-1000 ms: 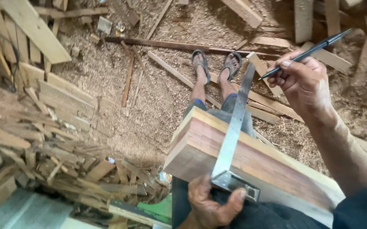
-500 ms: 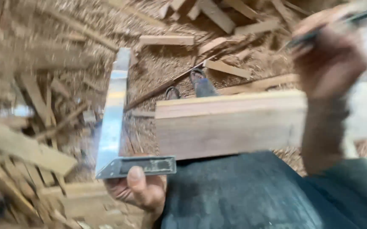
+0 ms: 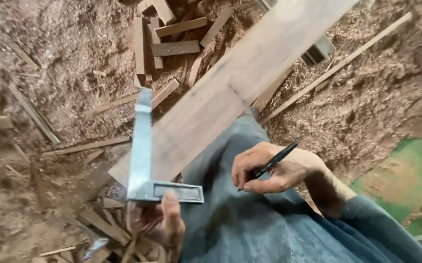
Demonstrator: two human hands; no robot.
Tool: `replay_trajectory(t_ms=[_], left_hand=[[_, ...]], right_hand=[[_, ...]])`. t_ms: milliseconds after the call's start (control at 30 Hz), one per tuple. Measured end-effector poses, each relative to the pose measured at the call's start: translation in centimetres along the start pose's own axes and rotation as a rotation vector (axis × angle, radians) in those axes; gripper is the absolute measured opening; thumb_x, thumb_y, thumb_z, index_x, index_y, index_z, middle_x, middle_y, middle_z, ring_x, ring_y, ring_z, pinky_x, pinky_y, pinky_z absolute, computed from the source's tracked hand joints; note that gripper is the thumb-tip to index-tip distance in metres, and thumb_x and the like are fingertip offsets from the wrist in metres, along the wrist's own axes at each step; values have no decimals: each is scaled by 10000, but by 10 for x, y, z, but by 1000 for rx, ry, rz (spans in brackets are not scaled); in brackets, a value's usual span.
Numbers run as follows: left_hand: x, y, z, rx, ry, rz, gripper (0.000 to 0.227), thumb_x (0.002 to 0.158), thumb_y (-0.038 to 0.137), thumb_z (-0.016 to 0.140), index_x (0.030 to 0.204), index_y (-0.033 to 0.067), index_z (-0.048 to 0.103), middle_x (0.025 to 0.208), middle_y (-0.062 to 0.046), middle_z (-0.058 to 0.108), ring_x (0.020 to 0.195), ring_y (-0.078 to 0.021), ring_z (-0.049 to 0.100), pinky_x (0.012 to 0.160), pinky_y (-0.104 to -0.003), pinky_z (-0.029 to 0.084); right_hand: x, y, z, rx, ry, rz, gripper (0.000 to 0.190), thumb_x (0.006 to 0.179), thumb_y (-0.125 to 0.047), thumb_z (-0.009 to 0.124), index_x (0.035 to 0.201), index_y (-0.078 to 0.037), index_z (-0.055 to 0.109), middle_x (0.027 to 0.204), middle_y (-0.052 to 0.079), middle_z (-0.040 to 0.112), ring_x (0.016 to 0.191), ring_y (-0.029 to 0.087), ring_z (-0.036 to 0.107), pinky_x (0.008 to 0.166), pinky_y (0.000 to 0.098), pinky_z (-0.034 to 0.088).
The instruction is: Measuring and marking wooden boards using a speed square and pencil for layout in a workshop.
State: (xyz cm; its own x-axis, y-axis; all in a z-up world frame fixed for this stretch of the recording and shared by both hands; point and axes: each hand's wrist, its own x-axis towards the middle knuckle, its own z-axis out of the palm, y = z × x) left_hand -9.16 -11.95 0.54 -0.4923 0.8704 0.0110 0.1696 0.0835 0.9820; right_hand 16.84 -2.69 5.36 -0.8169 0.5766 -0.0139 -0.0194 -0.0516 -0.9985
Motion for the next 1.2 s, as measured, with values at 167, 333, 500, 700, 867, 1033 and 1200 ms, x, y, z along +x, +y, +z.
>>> replay_trajectory(t_ms=[167,333,500,700,867,1033,1200], left_hand=[[-1,4,43,-48,2,313,118,807,135,724,901,112,657,795,15,696,611,-75,602,530,-249,511],[-13,42,117,-264,255,275,305,1001,227,521,1164,-29,497,986,-242,570,819,-339,631,753,-410,604],[-68,100,245,-237,347,676,467,1107,220,534,1452,-86,467,1502,-261,556,1413,-363,572,902,-402,641],[-163,99,392,-446,-173,703,231,904,127,728,898,68,505,874,-243,664,800,-321,686,726,-409,583],[-222,104,440,-388,-675,501,130,995,103,711,1089,112,621,1217,-109,671,1098,-226,714,869,-314,703],[-219,101,483,-83,-834,656,344,961,171,743,1189,64,507,1174,-155,706,991,-242,774,788,-311,720],[-225,88,546,133,-989,748,532,985,335,729,1393,120,464,1037,-99,779,757,-176,798,620,-262,680]], right_hand=[[-68,8,-6,-133,255,68,128,982,-158,645,971,-44,700,983,87,755,866,196,735,779,301,582],[-174,30,-16,-169,524,113,174,943,-216,672,1007,-79,757,974,44,793,869,155,772,772,274,606],[-306,52,-66,-138,676,395,221,924,-202,632,986,-76,803,930,51,786,742,132,819,654,260,604],[-442,65,-109,-344,749,447,178,925,-151,681,1039,-84,800,993,181,780,837,322,795,732,409,644],[-518,121,-132,-410,471,877,311,1048,-337,467,806,-214,617,807,-78,640,616,57,537,583,181,513],[-501,111,-152,-276,557,960,305,1018,-377,480,1109,-199,710,1190,-1,707,907,111,702,802,248,627],[-494,109,-181,-288,751,676,307,996,-320,543,1028,-115,769,1270,91,723,1023,236,753,884,373,614]])
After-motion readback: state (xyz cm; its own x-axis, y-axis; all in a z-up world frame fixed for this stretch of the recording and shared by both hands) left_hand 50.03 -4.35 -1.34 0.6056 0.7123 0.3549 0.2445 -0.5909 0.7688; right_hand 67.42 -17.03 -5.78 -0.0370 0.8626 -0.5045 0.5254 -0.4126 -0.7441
